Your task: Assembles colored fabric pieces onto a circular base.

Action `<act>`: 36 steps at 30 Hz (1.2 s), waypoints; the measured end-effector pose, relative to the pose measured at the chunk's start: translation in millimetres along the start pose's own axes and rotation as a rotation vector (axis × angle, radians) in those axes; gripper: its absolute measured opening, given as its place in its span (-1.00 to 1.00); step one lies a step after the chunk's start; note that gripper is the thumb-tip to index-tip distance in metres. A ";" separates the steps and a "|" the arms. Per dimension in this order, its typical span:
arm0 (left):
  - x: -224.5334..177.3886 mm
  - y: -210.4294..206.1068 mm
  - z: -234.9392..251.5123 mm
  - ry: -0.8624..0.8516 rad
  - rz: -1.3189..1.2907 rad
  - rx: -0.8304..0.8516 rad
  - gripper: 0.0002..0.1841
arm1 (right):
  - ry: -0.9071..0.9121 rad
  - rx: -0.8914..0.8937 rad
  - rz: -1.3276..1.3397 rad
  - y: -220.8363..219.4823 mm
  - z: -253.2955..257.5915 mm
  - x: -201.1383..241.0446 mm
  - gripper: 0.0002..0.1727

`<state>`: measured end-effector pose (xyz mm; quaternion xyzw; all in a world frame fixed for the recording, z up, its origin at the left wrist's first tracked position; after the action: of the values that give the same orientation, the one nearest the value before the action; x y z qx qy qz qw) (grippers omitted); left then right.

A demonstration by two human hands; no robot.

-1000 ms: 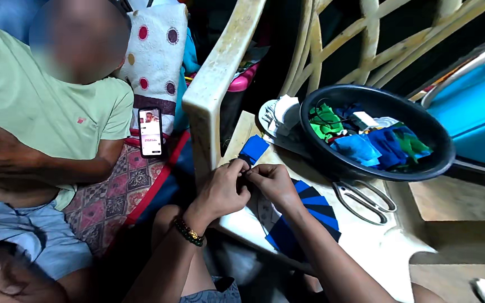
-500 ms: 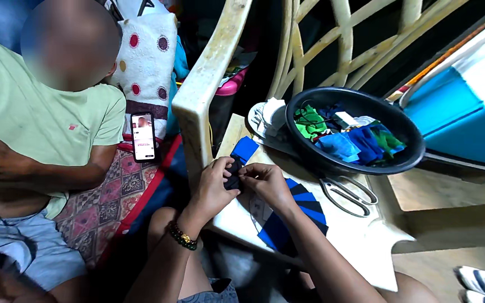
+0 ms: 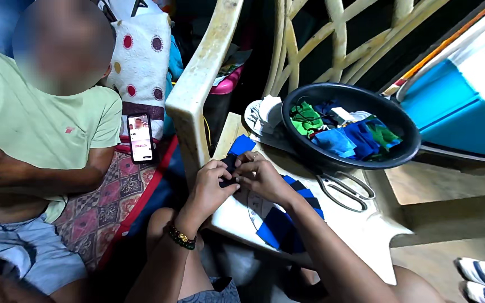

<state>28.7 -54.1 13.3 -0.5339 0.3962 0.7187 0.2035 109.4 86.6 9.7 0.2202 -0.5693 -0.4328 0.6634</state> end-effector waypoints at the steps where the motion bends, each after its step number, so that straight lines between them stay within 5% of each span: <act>1: 1.6 0.0 -0.1 -0.026 -0.018 -0.032 -0.82 | 0.016 -0.032 0.016 0.3 0.5 0.5 -0.93; 7: 2.3 5.6 -2.2 -0.252 -0.378 -0.219 -0.96 | 0.016 -0.167 0.231 14.7 -4.3 6.7 -0.91; 11: -5.6 1.9 -5.7 -0.042 -0.825 -0.137 -0.84 | -0.143 -0.085 0.550 23.5 -19.6 9.1 -0.84; 15: -9.8 -4.4 -9.0 0.059 -0.976 -0.075 -0.77 | -0.246 -0.066 0.753 24.8 -38.5 9.6 -0.67; 23: -6.8 -19.1 -14.5 -0.057 -0.888 0.083 -0.68 | -0.190 -0.136 0.738 27.8 -71.2 0.9 -0.75; 30: -5.1 -35.2 -24.6 -0.220 -0.706 0.231 -0.81 | -0.135 -0.146 0.659 33.1 -98.2 -9.5 -0.73; 36: -8.4 -50.4 -34.8 -0.007 -0.540 0.396 -0.90 | -0.139 -0.101 0.517 34.9 -116.6 -20.1 -0.86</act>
<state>88.8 -49.9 -0.7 -0.5673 0.3718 0.5495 0.4878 231.4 98.3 -3.9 0.0039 -0.6287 -0.2908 0.7212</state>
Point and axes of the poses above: each hand's wrist, its own z-axis towards the middle knuckle, its own y-axis out of the back of the hand, x = y × z, the point moved 3 cm from there along z, towards the middle knuckle, and after that the axes turned 14 degrees about -z, right-handed, at the moved point
